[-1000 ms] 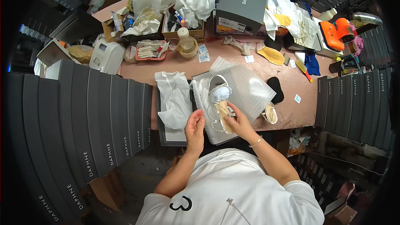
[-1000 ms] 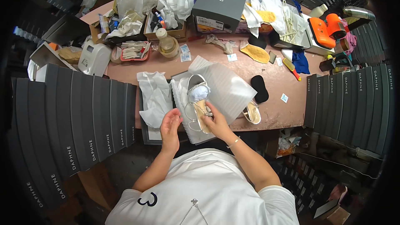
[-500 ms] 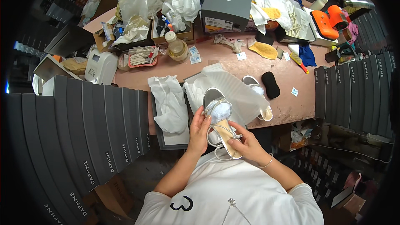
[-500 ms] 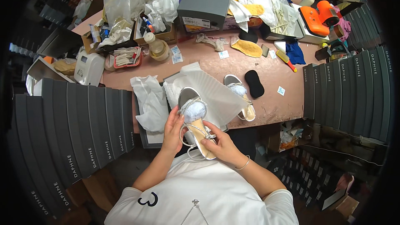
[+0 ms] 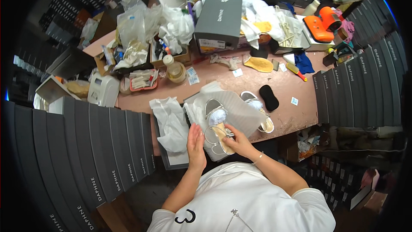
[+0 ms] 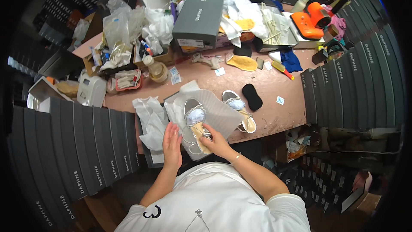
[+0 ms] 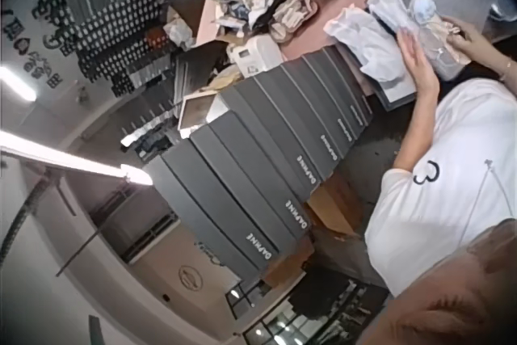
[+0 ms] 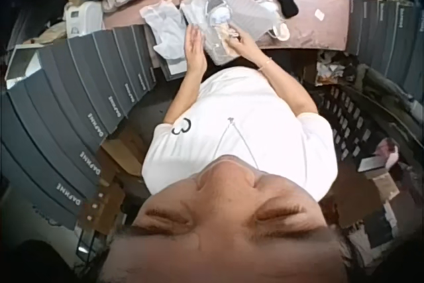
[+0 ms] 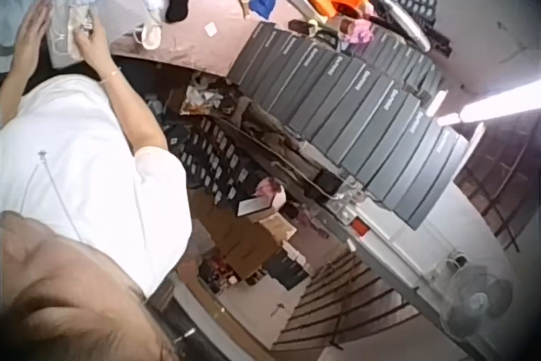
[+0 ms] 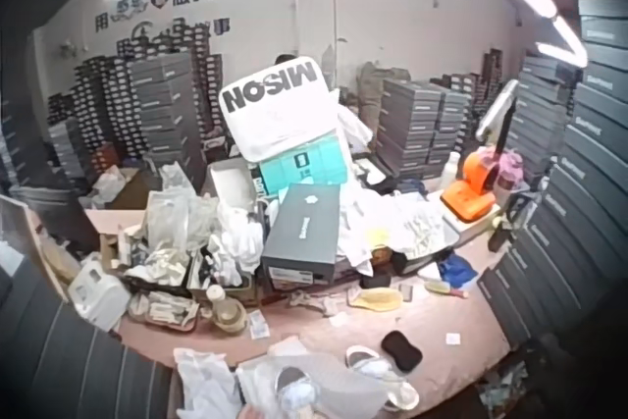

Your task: Packing finished high-heeled shoes into boxes with protective paper and stacking the boxes.

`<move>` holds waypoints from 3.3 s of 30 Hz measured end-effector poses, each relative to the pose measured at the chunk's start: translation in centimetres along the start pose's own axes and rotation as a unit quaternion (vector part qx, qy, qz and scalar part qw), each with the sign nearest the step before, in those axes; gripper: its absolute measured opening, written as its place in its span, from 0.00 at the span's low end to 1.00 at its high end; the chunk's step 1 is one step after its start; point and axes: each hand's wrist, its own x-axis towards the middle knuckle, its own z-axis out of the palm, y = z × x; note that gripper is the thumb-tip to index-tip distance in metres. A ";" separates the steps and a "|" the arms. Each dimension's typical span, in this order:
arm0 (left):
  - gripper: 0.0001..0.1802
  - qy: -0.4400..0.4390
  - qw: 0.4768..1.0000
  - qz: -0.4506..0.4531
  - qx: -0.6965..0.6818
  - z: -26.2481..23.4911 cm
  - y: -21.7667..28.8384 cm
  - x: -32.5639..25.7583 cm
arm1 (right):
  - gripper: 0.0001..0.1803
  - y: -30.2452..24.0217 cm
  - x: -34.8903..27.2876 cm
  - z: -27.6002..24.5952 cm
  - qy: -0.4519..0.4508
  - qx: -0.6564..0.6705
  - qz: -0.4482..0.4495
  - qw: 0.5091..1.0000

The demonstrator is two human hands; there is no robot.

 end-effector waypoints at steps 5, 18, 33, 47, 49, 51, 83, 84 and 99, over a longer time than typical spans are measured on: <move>0.26 -0.029 0.998 0.048 0.011 -1.2 1.4 0.0 | 0.33 4.5 3.5 -0.5 0.050 -0.376 -0.132 0.916; 0.21 0.025 0.996 0.083 0.006 -6.0 0.6 -3.9 | 0.33 -16.0 7.7 -11.4 0.162 0.104 -0.154 0.969; 0.19 0.211 0.841 0.063 0.494 -1.9 -12.9 -1.2 | 0.51 -19.8 24.3 -15.3 0.089 0.165 -0.045 0.981; 0.32 0.256 0.867 0.178 0.388 0.8 -0.7 -1.8 | 0.42 -5.5 5.9 -21.4 -0.202 0.303 -0.064 0.929; 0.32 0.143 0.953 0.146 0.226 5.7 2.1 -3.1 | 0.45 -1.7 2.2 -19.2 -0.234 0.382 0.037 0.893; 0.34 0.022 0.978 0.093 0.184 9.5 2.2 -3.3 | 0.46 0.2 -0.1 -17.0 -0.248 0.448 0.109 0.852; 0.30 0.104 0.983 -0.126 -0.086 10.1 -7.3 -3.2 | 0.23 -1.3 -1.5 -18.9 -0.046 0.091 0.031 0.994; 0.30 0.101 0.993 -0.066 0.006 10.1 -7.7 -3.3 | 0.21 -2.1 -2.0 -18.7 -0.034 0.165 0.024 0.986; 0.32 -0.036 0.890 0.144 0.432 13.0 -9.9 -1.6 | 0.17 3.1 -10.0 -30.7 0.183 -0.449 -0.009 0.874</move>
